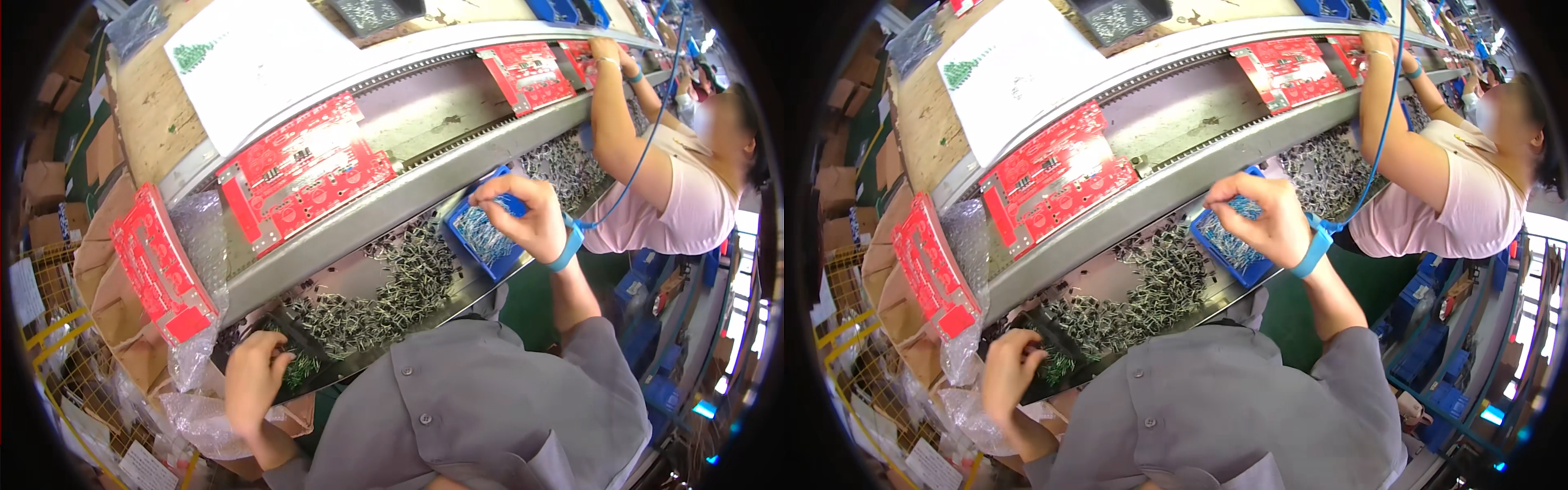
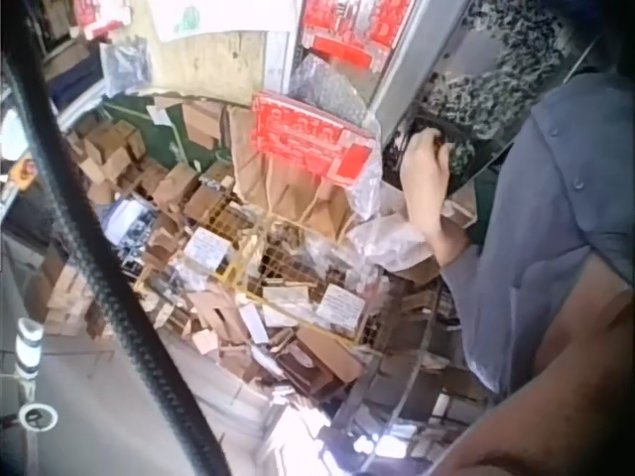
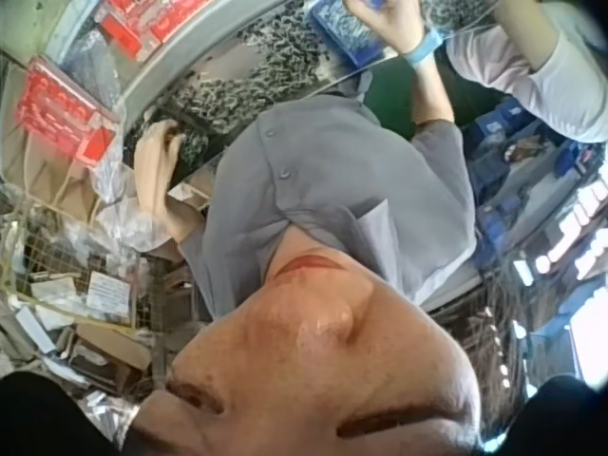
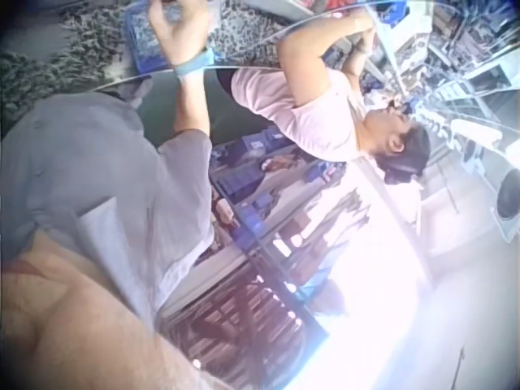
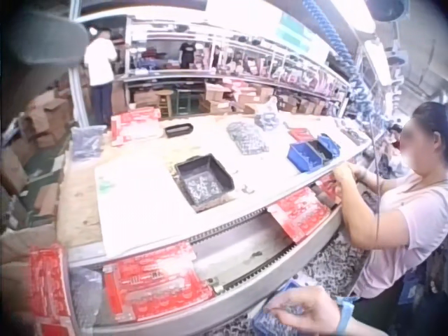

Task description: The person assembles circuit boards along an assembly line by taking electronic components from bins, inserting them into the boards by hand, and sliding the boards along the conveyor track.

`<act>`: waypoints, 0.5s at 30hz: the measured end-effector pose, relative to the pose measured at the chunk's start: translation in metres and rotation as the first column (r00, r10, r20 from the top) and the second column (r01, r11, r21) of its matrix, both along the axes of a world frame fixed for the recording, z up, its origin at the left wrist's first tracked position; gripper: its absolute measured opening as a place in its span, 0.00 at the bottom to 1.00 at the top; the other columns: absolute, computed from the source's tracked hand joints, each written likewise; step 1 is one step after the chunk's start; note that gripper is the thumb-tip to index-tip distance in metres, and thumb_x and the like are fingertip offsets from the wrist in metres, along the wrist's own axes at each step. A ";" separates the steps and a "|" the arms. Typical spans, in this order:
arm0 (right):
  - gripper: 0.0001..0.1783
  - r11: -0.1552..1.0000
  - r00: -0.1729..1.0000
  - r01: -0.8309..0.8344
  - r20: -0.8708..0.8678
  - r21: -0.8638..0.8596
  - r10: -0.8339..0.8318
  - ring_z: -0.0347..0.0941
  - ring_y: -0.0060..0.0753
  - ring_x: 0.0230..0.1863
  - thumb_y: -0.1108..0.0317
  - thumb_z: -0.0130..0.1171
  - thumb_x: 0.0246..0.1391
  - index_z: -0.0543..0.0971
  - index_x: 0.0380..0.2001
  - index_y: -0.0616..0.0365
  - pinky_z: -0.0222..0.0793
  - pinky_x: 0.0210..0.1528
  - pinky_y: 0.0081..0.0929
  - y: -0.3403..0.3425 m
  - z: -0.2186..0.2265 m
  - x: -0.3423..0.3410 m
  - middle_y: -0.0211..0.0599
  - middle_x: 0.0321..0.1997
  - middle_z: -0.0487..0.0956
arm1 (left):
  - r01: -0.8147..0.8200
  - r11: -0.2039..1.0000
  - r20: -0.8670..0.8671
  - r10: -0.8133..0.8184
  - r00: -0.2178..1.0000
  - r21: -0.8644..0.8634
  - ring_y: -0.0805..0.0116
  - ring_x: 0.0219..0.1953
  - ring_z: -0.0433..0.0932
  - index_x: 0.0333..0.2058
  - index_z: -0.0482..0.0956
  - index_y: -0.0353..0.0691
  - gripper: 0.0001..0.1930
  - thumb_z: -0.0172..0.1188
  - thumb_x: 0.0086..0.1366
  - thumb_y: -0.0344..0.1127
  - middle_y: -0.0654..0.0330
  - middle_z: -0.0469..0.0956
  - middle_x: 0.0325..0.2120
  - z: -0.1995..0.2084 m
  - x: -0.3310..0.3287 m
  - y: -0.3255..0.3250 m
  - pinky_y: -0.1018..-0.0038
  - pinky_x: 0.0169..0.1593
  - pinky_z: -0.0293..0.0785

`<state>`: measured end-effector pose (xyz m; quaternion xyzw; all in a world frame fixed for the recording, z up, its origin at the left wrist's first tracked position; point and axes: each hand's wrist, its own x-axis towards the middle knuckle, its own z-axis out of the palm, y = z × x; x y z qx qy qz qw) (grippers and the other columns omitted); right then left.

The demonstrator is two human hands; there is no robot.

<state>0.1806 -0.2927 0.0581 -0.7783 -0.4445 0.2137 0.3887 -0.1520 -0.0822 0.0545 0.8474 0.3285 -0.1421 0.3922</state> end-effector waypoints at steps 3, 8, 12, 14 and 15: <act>0.09 0.987 0.972 -0.057 -0.218 0.153 0.090 0.79 0.27 0.29 0.85 0.53 0.48 0.78 0.34 0.67 0.74 0.34 0.20 0.040 -0.003 -0.001 0.40 0.31 0.79 | 0.019 0.988 -0.036 -0.014 0.999 0.153 0.45 0.40 0.72 0.40 0.74 0.33 0.23 0.68 0.40 0.25 0.49 0.72 0.35 -0.012 -0.007 -0.018 0.62 0.43 0.69; 0.13 0.899 0.928 -0.371 0.053 0.231 0.369 0.78 0.32 0.30 0.85 0.52 0.44 0.81 0.33 0.63 0.75 0.31 0.25 0.109 -0.024 0.002 0.40 0.31 0.78 | -0.092 0.947 0.082 0.070 0.994 0.307 0.49 0.37 0.74 0.34 0.74 0.33 0.17 0.66 0.43 0.24 0.51 0.72 0.32 -0.035 -0.014 -0.037 0.62 0.39 0.69; 0.12 0.814 0.814 -0.557 0.300 0.163 0.497 0.76 0.43 0.33 0.80 0.57 0.43 0.81 0.34 0.59 0.73 0.36 0.30 0.146 -0.046 -0.005 0.40 0.30 0.78 | -0.167 0.934 0.192 0.110 0.975 0.315 0.52 0.32 0.75 0.27 0.75 0.33 0.08 0.64 0.46 0.24 0.53 0.73 0.26 -0.042 -0.020 -0.037 0.64 0.36 0.70; 0.11 0.806 0.782 -0.584 0.335 0.099 0.525 0.76 0.43 0.33 0.79 0.59 0.44 0.81 0.34 0.59 0.73 0.37 0.30 0.156 -0.049 -0.006 0.41 0.31 0.79 | -0.200 0.931 0.208 0.140 0.968 0.305 0.53 0.31 0.75 0.26 0.75 0.33 0.07 0.64 0.47 0.24 0.53 0.73 0.25 -0.040 -0.020 -0.038 0.65 0.36 0.70; 0.10 0.809 0.788 -0.578 0.333 0.107 0.518 0.77 0.43 0.33 0.78 0.59 0.44 0.81 0.34 0.59 0.73 0.37 0.31 0.160 -0.053 -0.007 0.40 0.31 0.80 | -0.226 0.929 0.226 0.162 0.960 0.294 0.53 0.30 0.75 0.25 0.76 0.33 0.06 0.63 0.48 0.24 0.54 0.73 0.24 -0.040 -0.020 -0.038 0.66 0.36 0.71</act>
